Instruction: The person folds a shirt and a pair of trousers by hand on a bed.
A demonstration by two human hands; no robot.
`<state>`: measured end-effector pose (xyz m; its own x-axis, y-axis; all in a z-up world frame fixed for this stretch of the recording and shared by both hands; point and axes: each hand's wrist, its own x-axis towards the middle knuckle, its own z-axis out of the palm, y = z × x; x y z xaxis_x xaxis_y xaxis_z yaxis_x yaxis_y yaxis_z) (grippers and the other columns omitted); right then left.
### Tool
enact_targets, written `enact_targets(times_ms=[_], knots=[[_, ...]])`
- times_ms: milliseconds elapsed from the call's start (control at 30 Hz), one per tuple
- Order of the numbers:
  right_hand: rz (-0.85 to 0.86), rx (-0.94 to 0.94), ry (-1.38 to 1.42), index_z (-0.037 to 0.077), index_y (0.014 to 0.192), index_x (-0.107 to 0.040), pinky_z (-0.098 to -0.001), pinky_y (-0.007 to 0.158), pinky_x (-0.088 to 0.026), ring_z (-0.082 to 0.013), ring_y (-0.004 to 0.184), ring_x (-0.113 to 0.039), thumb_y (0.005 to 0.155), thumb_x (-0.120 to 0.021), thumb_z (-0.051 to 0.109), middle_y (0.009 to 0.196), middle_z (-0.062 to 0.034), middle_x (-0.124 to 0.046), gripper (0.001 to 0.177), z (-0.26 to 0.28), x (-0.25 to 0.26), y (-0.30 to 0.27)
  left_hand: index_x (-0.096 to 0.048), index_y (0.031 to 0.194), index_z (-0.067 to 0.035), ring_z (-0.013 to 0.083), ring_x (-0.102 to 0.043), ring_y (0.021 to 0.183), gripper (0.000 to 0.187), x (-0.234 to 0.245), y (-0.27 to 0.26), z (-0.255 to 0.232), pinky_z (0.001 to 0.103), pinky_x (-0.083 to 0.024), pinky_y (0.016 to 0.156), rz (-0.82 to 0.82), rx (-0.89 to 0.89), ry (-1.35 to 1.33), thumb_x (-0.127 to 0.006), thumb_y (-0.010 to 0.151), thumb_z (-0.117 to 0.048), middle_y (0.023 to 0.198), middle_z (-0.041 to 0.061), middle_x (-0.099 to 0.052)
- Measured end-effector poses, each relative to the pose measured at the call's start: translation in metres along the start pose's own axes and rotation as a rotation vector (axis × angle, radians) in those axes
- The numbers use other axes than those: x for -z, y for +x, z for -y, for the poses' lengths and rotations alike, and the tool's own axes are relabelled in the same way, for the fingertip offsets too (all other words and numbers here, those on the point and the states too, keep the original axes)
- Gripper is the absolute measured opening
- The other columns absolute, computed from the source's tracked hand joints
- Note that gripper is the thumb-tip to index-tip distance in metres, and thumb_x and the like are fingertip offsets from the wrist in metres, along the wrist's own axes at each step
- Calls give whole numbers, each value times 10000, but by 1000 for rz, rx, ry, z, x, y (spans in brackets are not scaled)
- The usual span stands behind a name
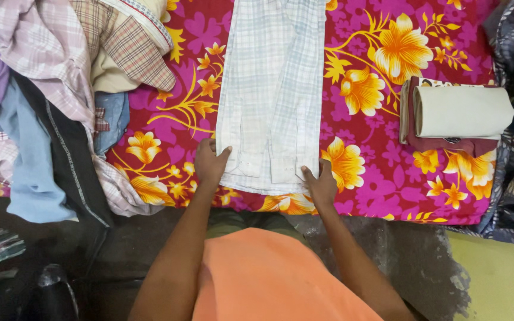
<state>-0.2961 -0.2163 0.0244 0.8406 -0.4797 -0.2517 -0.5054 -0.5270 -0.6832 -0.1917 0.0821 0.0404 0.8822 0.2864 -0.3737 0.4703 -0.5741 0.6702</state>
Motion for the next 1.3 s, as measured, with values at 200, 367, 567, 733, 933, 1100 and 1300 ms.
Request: enact_targets(times_ms=[200, 367, 567, 733, 933, 1100, 1300], knots=[[-33, -105, 245, -5, 1257, -561, -339, 842, -560, -214, 938, -739, 828, -838, 219, 1058, -159, -752, 558, -18, -8, -6, -741, 1067, -107, 358, -708, 921, 376, -2, -20, 43, 457, -528, 821, 85, 64, 76, -795, 794, -360, 977, 154, -752], [10, -225, 332, 23, 1363, -491, -312, 686, -550, -169, 775, -712, 866, -776, 167, 925, -140, -750, 591, 20, 17, -25, -750, 1013, -60, 308, -730, 889, 351, 2, -38, 42, 417, -531, 814, 49, 50, -49, -773, 859, -375, 957, 147, -778], [20, -56, 430, 74, 1477, -505, -248, 603, -450, -90, 666, -562, 942, -691, 118, 834, -96, -682, 568, 58, 46, -28, -679, 1179, -63, 238, -743, 749, 376, 40, -50, -20, 336, -569, 643, 48, 75, -219, -759, 865, -254, 955, 138, -769], [209, -157, 641, 14, 1167, -763, -231, 604, -490, -68, 683, -613, 1004, -664, 187, 914, -35, -745, 257, 70, 62, 8, -609, 1335, -106, 135, -698, 776, 465, 63, -40, -49, 270, -566, 596, 179, -87, -540, -686, 877, -133, 1056, 49, -737], [427, -297, 680, -23, 1149, -731, -256, 675, -572, -136, 736, -701, 1065, -549, 402, 912, -107, -750, 471, 91, 86, 74, -715, 1250, 18, 144, -739, 809, 364, 78, 31, -77, 245, -565, 654, 660, 145, -665, -625, 1011, -242, 1038, 117, -765], [511, -511, 1029, 30, 1076, -659, -282, 770, -620, -181, 879, -746, 1041, -533, 481, 1039, -132, -763, 470, 98, 76, 157, -646, 1235, -7, 159, -742, 826, 452, 55, 110, -99, 247, -585, 708, 865, 366, -1052, -575, 1013, -394, 1047, 116, -786], [509, -564, 722, 132, 991, -657, -276, 764, -623, -157, 888, -737, 963, -648, 318, 1032, -83, -751, 188, 71, 28, 215, -642, 1148, -81, 144, -657, 666, 367, -15, 192, -77, 256, -530, 543, 708, 465, -447, -681, 911, -359, 909, 75, -759]])
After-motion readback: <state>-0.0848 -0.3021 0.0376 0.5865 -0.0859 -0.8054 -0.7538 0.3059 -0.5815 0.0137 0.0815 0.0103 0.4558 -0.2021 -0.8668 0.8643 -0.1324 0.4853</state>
